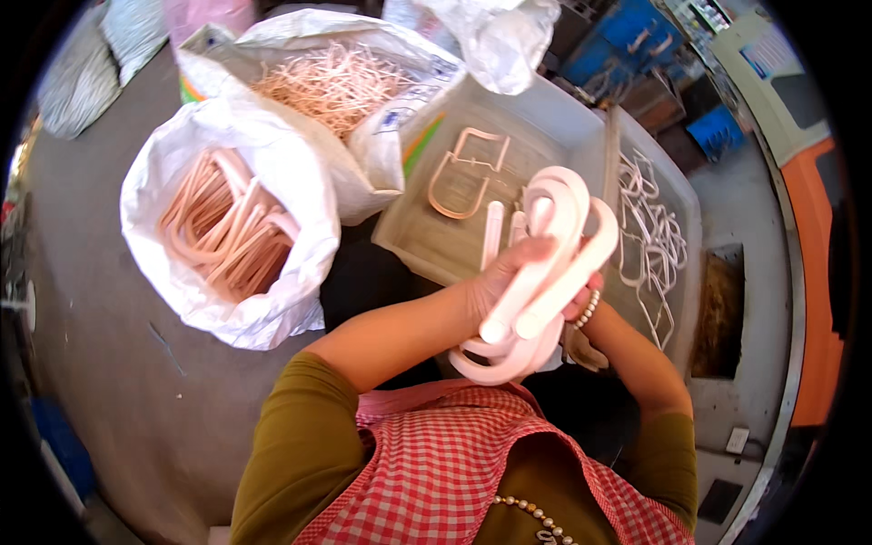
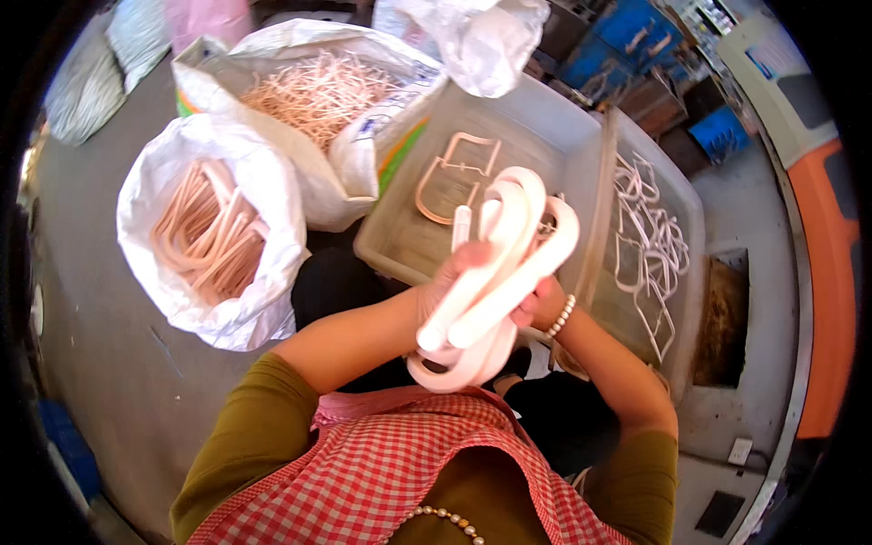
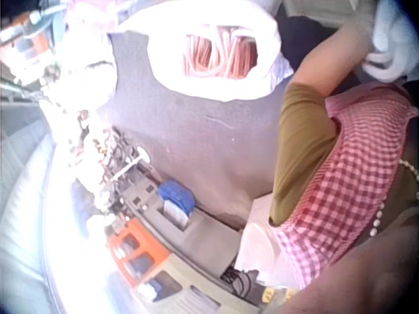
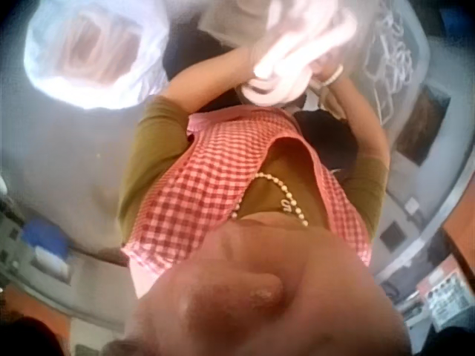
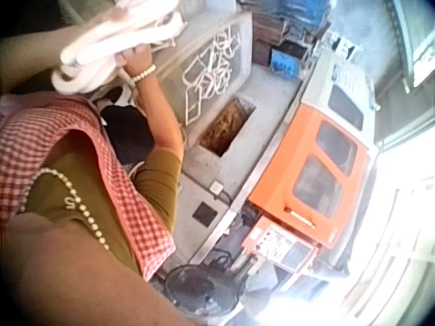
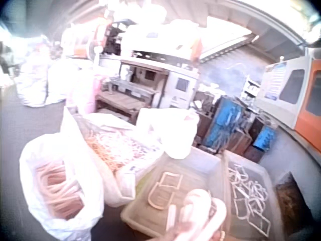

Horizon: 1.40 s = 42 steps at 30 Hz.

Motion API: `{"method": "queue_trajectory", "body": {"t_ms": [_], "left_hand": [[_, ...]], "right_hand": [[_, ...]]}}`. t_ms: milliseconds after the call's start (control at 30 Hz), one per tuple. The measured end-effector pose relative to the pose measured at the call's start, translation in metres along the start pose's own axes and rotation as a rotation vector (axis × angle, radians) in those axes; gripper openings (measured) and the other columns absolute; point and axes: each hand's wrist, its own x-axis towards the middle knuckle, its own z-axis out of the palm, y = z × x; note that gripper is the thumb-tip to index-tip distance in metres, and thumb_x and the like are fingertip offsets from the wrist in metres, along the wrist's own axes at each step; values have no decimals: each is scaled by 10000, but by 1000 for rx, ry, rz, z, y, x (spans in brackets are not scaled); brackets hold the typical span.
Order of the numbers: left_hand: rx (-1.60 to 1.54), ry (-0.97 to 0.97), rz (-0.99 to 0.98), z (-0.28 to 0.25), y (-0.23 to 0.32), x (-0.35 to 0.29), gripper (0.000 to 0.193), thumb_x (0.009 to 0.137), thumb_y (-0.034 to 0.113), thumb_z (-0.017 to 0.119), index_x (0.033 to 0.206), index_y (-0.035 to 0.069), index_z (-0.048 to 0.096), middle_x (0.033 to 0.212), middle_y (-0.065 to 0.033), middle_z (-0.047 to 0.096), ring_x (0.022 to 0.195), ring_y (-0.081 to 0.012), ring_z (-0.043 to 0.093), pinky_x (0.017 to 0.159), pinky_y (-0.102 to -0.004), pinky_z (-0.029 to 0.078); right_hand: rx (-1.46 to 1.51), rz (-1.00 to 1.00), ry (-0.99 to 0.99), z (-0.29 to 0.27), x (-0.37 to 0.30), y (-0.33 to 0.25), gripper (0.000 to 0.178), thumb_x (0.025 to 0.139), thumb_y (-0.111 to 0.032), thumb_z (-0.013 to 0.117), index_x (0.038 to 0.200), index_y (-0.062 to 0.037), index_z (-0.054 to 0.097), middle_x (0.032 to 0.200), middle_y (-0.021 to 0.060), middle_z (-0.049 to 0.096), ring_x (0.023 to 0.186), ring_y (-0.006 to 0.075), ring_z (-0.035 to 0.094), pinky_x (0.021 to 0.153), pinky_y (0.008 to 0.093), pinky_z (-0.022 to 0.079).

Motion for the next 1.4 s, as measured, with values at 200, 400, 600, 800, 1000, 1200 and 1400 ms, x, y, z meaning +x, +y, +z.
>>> {"method": "queue_trajectory", "body": {"t_ms": [200,400,600,800,1000,1200,1400], "left_hand": [[160,20,81,23,-8,-37,514,756,142,672,1220,16,490,967,-174,636,835,-235,655,756,-325,557],[357,-2,409,84,28,-97,652,741,125,691,1318,35,399,1049,-160,611,914,-223,614,760,-348,528],[1013,140,1258,137,98,-138,661,726,187,717,1282,53,384,980,-159,582,816,-212,574,714,-297,492],[1620,898,1423,59,177,-186,344,783,51,708,1093,-11,572,1031,-91,635,927,-141,596,794,-291,500],[1816,1030,926,18,140,-217,360,756,73,710,1081,-15,582,986,-90,631,887,-160,598,775,-298,494],[1858,1112,392,47,104,-244,445,724,91,705,1133,1,553,974,-93,626,877,-162,603,762,-304,497],[1653,994,-163,68,98,-265,578,759,138,702,1282,28,481,1156,-100,602,1070,-167,546,938,-307,418]], "right_hand": [[-1550,-779,-660,90,20,-67,508,841,-154,583,1327,-76,456,1320,117,505,1237,288,466,1030,420,386],[-1804,-1105,-411,110,17,-101,590,753,-132,631,1314,-47,473,1355,186,456,1276,369,412,1066,476,318],[-1259,-766,-27,151,57,-61,527,824,-22,545,1339,-30,433,1366,198,426,1264,317,423,1040,401,357],[-143,206,-25,240,103,50,605,877,-281,650,1371,-50,390,1255,117,523,1129,238,522,940,401,432],[71,418,-197,258,106,66,466,836,-251,704,1194,-48,487,1089,93,615,971,210,607,848,396,482],[92,383,-203,264,83,55,545,776,-192,766,1183,-43,436,1110,84,593,983,186,605,843,369,500],[69,275,-194,271,59,48,514,739,-146,792,1123,-32,470,1042,65,607,894,141,617,759,287,515]]}}
